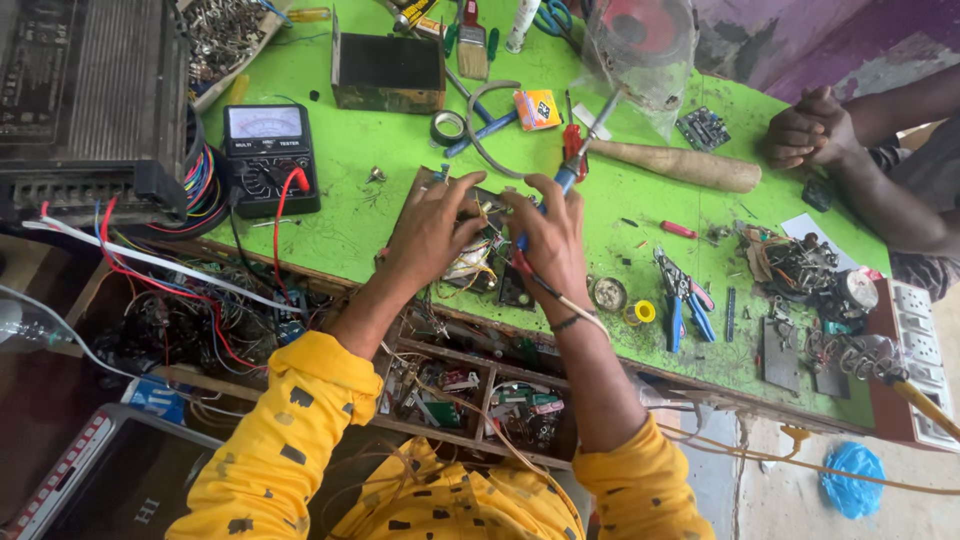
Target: The person uses a soldering iron to work on a small electronic device, then switches to a screwdriver to remove screws from a remote control. They separate the remote's casing and place the screwdriver on the table.
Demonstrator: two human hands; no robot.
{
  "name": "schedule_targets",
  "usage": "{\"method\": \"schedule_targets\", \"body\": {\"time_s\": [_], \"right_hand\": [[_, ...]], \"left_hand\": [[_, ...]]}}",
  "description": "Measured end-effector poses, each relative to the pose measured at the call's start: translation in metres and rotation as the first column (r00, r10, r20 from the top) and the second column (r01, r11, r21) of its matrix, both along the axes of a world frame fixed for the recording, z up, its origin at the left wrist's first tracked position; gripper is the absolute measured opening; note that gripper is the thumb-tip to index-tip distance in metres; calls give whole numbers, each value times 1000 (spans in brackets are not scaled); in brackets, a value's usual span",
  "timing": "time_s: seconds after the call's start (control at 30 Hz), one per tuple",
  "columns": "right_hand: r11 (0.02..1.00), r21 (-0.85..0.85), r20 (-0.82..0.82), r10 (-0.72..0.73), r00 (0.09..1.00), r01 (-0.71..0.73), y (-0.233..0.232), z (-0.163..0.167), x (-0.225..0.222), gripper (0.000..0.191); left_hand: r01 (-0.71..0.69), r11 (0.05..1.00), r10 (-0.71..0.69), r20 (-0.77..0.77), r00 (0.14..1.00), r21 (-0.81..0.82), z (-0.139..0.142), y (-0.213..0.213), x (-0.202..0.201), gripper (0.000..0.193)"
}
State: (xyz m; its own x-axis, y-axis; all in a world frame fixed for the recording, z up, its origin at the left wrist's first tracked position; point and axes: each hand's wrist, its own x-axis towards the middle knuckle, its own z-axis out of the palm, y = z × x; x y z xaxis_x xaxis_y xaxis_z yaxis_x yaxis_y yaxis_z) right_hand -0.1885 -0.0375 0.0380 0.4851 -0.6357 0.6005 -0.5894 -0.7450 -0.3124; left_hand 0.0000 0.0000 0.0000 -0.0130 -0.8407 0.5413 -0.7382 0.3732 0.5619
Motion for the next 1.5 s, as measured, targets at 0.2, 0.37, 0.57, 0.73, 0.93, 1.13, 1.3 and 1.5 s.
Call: {"method": "schedule_targets", "body": {"time_s": [0.2, 0.37, 0.57, 0.73, 0.93, 1.13, 1.3, 1.5], "right_hand": [[998, -56, -54, 2, 999, -5, -10, -10, -6, 16], [1000, 9, 92, 0, 996, -1, -13, -18, -16, 12], [1000, 12, 126, 21, 992, -23, -19, -25, -20, 12], [998, 65, 85, 8, 996, -13, -16, -38, -29, 9], [993, 55, 175, -114, 978, 105, 7, -46, -69, 21], [991, 40, 161, -134, 978, 129, 46, -39, -111, 33], [985, -23, 507, -135, 852, 169, 66, -42, -133, 25], [972, 216, 891, -155, 427, -97, 79, -51, -142, 34]], "left_hand": [[-35, 995, 51, -176, 983, 90, 2, 6, -7, 84], [-221, 968, 221, 13, 975, 119, 2, -7, -19, 56], [-98, 978, 125, -141, 982, 182, 4, -11, -28, 34], [-224, 964, 237, -81, 968, 147, 2, -11, -31, 25], [-342, 935, 344, -2, 939, 94, 0, -13, -22, 23], [5, 945, 36, -120, 992, 326, 9, -6, 3, 28], [180, 982, -175, -81, 981, 58, 5, -7, 14, 21], [-73, 989, 58, 120, 991, 125, -8, 0, -3, 18]]}}
